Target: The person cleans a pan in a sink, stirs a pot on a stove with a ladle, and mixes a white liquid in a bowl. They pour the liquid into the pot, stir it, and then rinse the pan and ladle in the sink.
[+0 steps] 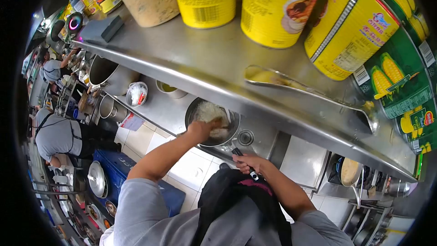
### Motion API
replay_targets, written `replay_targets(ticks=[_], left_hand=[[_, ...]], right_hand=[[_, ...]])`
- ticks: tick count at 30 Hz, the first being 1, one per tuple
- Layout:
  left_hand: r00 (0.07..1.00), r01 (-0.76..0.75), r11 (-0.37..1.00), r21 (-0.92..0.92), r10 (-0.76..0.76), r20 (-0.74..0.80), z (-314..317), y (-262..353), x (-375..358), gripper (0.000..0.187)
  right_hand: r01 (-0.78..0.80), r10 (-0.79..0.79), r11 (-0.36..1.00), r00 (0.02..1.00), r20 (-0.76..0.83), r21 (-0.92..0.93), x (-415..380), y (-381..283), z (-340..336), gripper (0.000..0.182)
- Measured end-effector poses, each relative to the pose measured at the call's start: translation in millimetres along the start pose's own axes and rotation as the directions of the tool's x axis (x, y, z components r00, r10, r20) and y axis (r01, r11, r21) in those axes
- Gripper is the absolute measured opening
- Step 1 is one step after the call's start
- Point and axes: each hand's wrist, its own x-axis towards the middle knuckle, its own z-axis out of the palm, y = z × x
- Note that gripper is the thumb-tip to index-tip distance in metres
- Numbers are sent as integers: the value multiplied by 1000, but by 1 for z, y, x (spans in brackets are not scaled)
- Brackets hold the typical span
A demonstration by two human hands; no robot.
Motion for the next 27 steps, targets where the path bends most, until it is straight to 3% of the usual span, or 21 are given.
replay_targets(ticks=[3, 5, 6, 8, 9, 11, 12, 14, 15, 16, 18, 19, 22, 23, 24, 26, 27], left_hand=[[1000, 2, 999, -34, -1, 31, 8, -2, 13, 51], [951, 232, 973, -15, -230, -208, 38, -15, 53, 52], [948, 232, 973, -8, -227, -221, 29, -15, 52, 52], [985, 142, 980, -139, -154, -83, 9, 6, 31, 51], [985, 138, 981, -133, -150, -86, 1, 20, 19, 51], [1000, -24, 996, -83, 26, 17, -13, 51, 4, 54], [999, -30, 996, -79, 32, 20, -6, 54, 14, 54], [984, -60, 992, -114, 39, -173, 13, 63, 44, 62], [982, 155, 956, -248, -176, -63, -17, 74, 45, 66], [984, 136, 960, -243, -159, -77, -23, 80, 49, 66], [993, -77, 954, -291, 47, -111, -31, 97, 56, 71], [990, -107, 953, -283, 76, -118, -32, 113, 61, 71], [977, -201, 839, -505, 136, -163, -30, 173, 64, 63], [926, -293, 917, -272, 201, -318, 5, 173, 112, 53], [920, -312, 913, -263, 222, -323, 1, 171, 115, 53], [974, -63, 796, -601, -84, -213, -17, 172, 118, 42], [973, -80, 800, -594, -68, -222, -21, 187, 114, 42]], right_hand=[[-34, 34, 999, 999, 0, -35, 7, -2, 4, 35], [-48, 48, 997, 999, -15, -54, 16, 5, 8, 37], [-34, 33, 998, 999, -14, -60, 20, 0, 5, 37], [-52, 48, 996, 997, -58, -68, 18, 3, -3, 33], [-45, 41, 997, 997, -58, -66, 12, 3, -4, 33], [11, -14, 990, 1000, -20, -137, -5, 3, -4, 26], [15, -18, 991, 1000, -20, -131, -12, 5, -3, 26], [30, -29, 999, 998, 48, -12, -30, 15, -1, 24], [32, -32, 999, 998, 48, -11, -38, 21, 0, 25], [50, -50, 999, 998, 36, -7, -47, 26, -2, 25], [91, -92, 996, 993, -80, -12, -64, 37, -7, 26], [104, -105, 994, 987, -122, -13, -77, 37, -1, 26], [126, -116, 991, 979, -170, 46, -86, 50, -8, 26], [142, -130, 988, 975, -181, 56, -91, 52, -7, 26], [177, -164, 983, 962, -220, 42, -98, 54, -6, 26], [227, -209, 973, 940, -270, 37, -108, 63, -10, 26], [186, -180, 982, 930, -320, -12, -111, 69, -17, 27]])
